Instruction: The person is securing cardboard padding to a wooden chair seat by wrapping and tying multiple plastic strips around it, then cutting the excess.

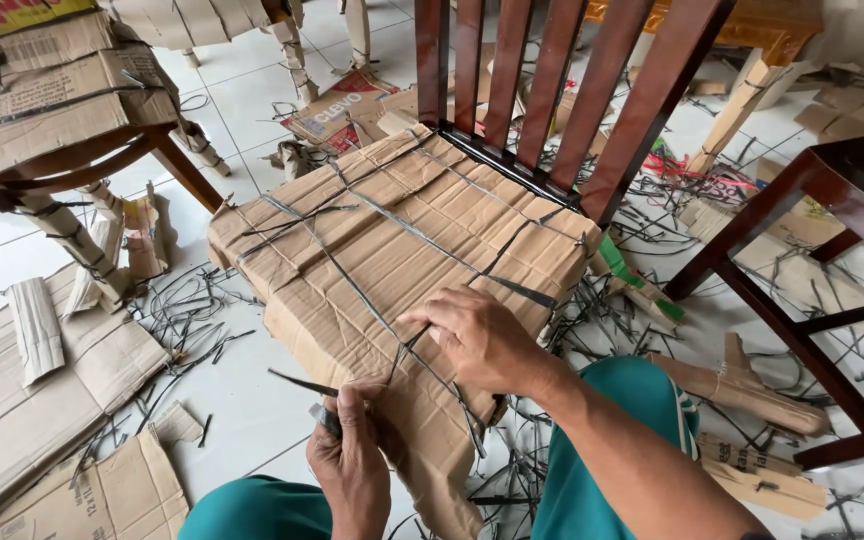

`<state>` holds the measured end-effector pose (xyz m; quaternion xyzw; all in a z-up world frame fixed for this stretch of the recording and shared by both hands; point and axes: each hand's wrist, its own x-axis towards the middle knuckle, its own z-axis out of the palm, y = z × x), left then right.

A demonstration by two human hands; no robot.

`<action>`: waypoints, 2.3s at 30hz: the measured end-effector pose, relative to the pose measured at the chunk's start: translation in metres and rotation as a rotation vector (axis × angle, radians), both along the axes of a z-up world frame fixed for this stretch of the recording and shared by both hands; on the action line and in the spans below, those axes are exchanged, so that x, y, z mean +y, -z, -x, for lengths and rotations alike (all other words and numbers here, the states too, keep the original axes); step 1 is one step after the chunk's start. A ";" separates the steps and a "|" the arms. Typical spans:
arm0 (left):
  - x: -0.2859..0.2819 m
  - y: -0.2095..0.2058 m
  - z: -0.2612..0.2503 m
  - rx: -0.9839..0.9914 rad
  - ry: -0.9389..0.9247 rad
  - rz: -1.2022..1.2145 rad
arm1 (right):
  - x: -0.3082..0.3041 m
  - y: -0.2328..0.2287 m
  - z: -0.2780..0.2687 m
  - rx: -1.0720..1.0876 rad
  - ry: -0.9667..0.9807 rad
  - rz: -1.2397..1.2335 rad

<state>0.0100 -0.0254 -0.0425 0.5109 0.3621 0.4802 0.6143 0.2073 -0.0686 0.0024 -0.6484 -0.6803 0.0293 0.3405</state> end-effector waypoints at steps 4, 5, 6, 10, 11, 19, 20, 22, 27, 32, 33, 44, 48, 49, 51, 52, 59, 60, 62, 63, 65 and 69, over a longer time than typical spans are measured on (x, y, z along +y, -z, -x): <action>0.005 -0.018 0.003 0.002 0.032 0.071 | 0.003 0.000 0.007 0.020 -0.042 0.039; 0.007 -0.019 0.004 0.000 0.030 0.069 | 0.005 -0.002 0.009 0.019 -0.043 0.038; 0.008 -0.019 0.004 -0.002 0.032 0.076 | 0.006 -0.004 0.011 0.012 -0.055 0.003; 0.010 -0.029 0.002 -0.033 0.044 0.134 | 0.009 0.000 0.006 0.023 -0.035 -0.020; 0.010 -0.030 0.003 -0.033 0.044 0.133 | 0.008 -0.001 0.003 0.022 -0.035 -0.021; 0.007 -0.028 0.001 -0.021 0.087 0.129 | 0.004 0.007 -0.006 -0.072 -0.021 -0.057; 0.007 -0.027 0.000 -0.019 0.095 0.127 | 0.004 0.009 -0.006 -0.070 -0.012 -0.058; 0.006 -0.025 0.000 0.082 0.095 0.040 | 0.004 0.015 -0.008 -0.120 -0.046 -0.092; 0.003 -0.015 -0.005 0.076 0.106 0.056 | 0.002 0.014 -0.006 -0.100 -0.054 -0.104; 0.001 -0.015 -0.006 0.061 0.071 0.031 | 0.001 0.007 0.003 -0.001 -0.046 -0.056; 0.001 -0.017 -0.006 0.066 0.088 0.020 | 0.003 0.007 0.003 -0.025 -0.068 -0.072; -0.001 -0.014 -0.003 -0.017 0.042 0.104 | 0.001 -0.001 0.013 -0.179 -0.125 -0.212; 0.000 -0.006 -0.004 -0.050 0.016 0.109 | 0.000 0.003 0.015 -0.166 -0.129 -0.245; 0.000 -0.004 -0.005 -0.058 0.008 0.079 | 0.000 0.004 0.015 -0.139 -0.132 -0.247; -0.004 -0.016 -0.006 -0.020 0.003 0.041 | -0.004 -0.007 0.016 -0.035 -0.157 -0.250; -0.005 -0.022 -0.006 0.025 -0.006 0.005 | -0.006 -0.013 0.017 0.076 -0.185 -0.252; -0.009 -0.008 -0.013 0.093 -0.099 0.089 | -0.009 -0.005 0.013 0.129 -0.150 -0.253; -0.010 -0.011 -0.013 0.061 -0.088 0.108 | -0.009 -0.004 0.015 0.108 -0.125 -0.286; -0.012 -0.016 -0.014 0.029 -0.080 0.125 | -0.010 -0.002 0.020 0.087 -0.104 -0.321; -0.012 -0.019 -0.013 0.033 -0.056 0.112 | -0.010 -0.002 0.023 0.048 -0.064 -0.317; -0.009 -0.014 -0.011 0.038 -0.039 0.102 | -0.010 0.005 0.029 0.010 -0.030 -0.310; 0.003 0.000 -0.004 0.360 -0.029 -0.244 | -0.009 0.008 0.039 -0.212 -0.044 -0.376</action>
